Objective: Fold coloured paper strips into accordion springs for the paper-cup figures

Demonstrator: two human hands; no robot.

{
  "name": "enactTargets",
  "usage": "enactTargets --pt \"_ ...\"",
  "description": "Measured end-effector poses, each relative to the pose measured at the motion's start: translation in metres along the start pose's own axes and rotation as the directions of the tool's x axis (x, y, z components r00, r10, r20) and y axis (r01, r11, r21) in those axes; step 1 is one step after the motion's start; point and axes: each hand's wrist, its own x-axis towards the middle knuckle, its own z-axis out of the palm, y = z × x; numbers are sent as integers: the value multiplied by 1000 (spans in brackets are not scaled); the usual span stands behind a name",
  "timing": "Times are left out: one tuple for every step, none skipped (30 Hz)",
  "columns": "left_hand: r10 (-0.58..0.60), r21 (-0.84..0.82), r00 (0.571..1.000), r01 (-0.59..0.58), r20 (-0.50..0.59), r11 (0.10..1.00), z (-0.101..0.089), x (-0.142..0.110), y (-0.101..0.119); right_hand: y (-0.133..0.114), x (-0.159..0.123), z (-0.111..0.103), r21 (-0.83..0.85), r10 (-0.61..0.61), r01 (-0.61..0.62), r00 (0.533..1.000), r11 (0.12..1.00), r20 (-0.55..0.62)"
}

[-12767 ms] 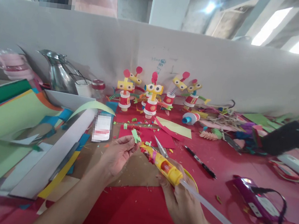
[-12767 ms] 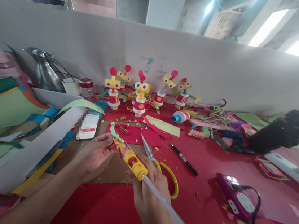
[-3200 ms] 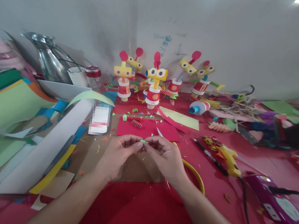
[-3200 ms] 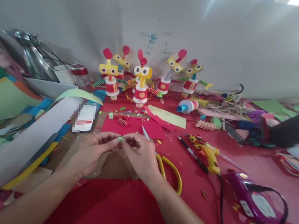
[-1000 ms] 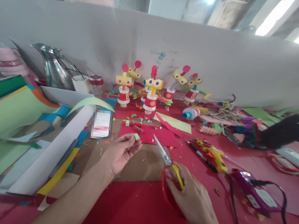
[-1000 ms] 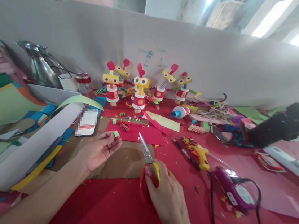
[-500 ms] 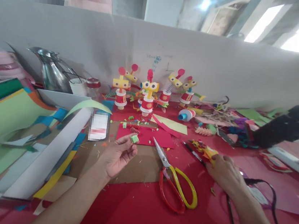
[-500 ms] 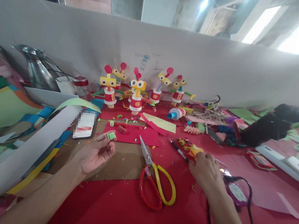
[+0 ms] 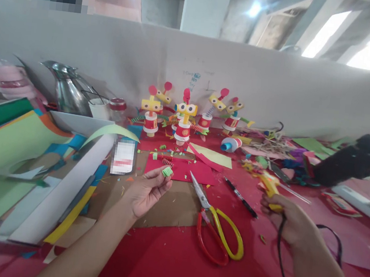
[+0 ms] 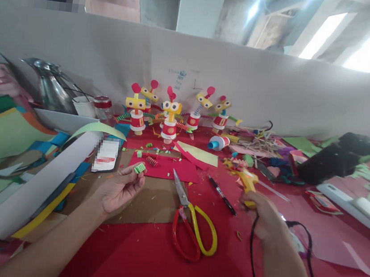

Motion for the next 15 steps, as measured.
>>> enactTargets --pt "0 3 1000 0 -2 1000 0 0 0 -7 -6 3 81 39 -42 999 996 29" --pt "-1 7 1000 1 -3 1000 0 0 0 -16 -13 7 190 81 -93 994 977 73" --pt "0 11 1000 0 -5 1000 0 0 0 -25 -21 11 301 111 -141 987 943 116" --pt "3 13 1000 -3 -4 1000 0 0 -1 -34 -29 16 376 119 -171 980 911 157" --pt "3 16 1000 -3 1 1000 -1 -1 -1 -44 -38 21 424 120 -183 978 887 171" --pt "1 22 1000 -1 9 1000 -1 -1 -1 -54 -47 26 464 120 -189 977 865 176" --pt "-1 28 1000 0 19 1000 -1 -1 -1 -63 -55 32 499 131 -208 974 841 184" --pt "-2 36 999 1 33 999 -2 -1 -1 -72 -64 37 528 142 -229 969 817 201" --pt "-2 41 999 0 49 999 -2 -2 -1 -80 -72 42 543 142 -255 960 800 241" --pt "2 43 998 -5 63 999 -3 -2 -1 -87 -80 47 555 132 -263 955 789 265" --pt "10 43 997 -13 75 999 -3 -2 -1 -93 -87 51 559 107 -254 953 789 283" --pt "19 41 996 -22 84 999 -4 -2 -1 -98 -94 55 550 75 -231 954 803 291" --pt "23 41 996 -27 91 999 -4 -3 -1 -102 -100 58 523 33 -193 954 830 299" --pt "22 43 995 -26 96 999 -4 -3 -1 -105 -106 61 482 -14 -141 952 865 305" --pt "20 45 995 -24 98 999 -3 -3 -1 -107 -111 63 429 -71 -79 944 900 323"
